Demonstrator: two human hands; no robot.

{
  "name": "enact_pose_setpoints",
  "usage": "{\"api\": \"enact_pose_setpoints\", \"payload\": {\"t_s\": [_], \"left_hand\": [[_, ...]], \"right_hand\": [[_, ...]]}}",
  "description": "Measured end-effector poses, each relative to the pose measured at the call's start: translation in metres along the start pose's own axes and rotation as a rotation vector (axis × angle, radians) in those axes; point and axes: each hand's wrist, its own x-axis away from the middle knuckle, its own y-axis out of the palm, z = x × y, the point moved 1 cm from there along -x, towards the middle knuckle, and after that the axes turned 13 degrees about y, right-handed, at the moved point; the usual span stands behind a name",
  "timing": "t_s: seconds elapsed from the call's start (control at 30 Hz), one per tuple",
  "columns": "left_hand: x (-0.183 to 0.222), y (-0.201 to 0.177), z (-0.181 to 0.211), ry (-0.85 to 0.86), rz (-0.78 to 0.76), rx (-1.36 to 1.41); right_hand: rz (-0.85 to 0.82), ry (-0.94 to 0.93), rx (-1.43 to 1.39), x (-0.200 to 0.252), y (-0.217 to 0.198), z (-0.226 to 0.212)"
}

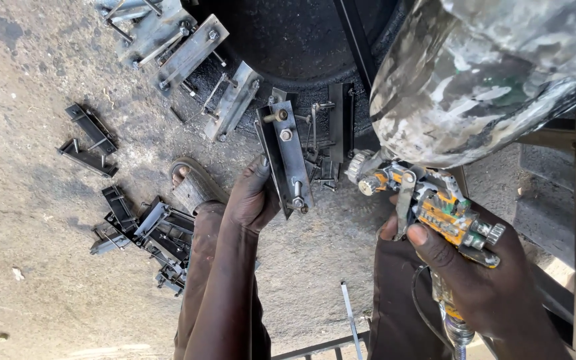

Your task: Spray painting small metal components using a pneumatic spray gun over a tire.

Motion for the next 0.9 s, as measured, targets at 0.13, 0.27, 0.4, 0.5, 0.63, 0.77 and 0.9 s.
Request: {"api": "enact_pose_setpoints", "payload": {"t_s": [0.13, 0.27, 0.4, 0.5, 0.63, 0.77, 0.9], "left_hand": [[0.001, 0.014, 0.002, 0.008, -0.063, -0.01], [0.001, 0.013, 0.0, 0.029, -0.085, -0.013], [0.001, 0.012, 0.001, 0.041, -0.087, 0.006], [0.0, 0.006, 0.002, 0.095, -0.047, -0.026], [-0.004, -0.001, 0.007, 0.164, -0.016, -0.103], [-0.009, -0.005, 0.012, 0.32, -0.045, -0.28], [-0.008, 0.001, 0.015, 0.4, -0.059, -0.411]], "right_hand": [[-0.067, -0.11, -0.085, -0.006, 0.009, -0.008], [-0.062, -0.189, 0.059, -0.009, 0.013, -0.02], [-0.081, -0.069, 0.015, -0.007, 0.012, -0.009], [-0.103, 0.019, -0.012, -0.002, 0.01, 0.01], [0.08, 0.394, -0.027, 0.02, 0.01, 0.016], [0.13, 0.419, -0.021, 0.026, 0.009, 0.016], [0.19, 0.448, -0.019, 0.034, 0.004, 0.018]]}}
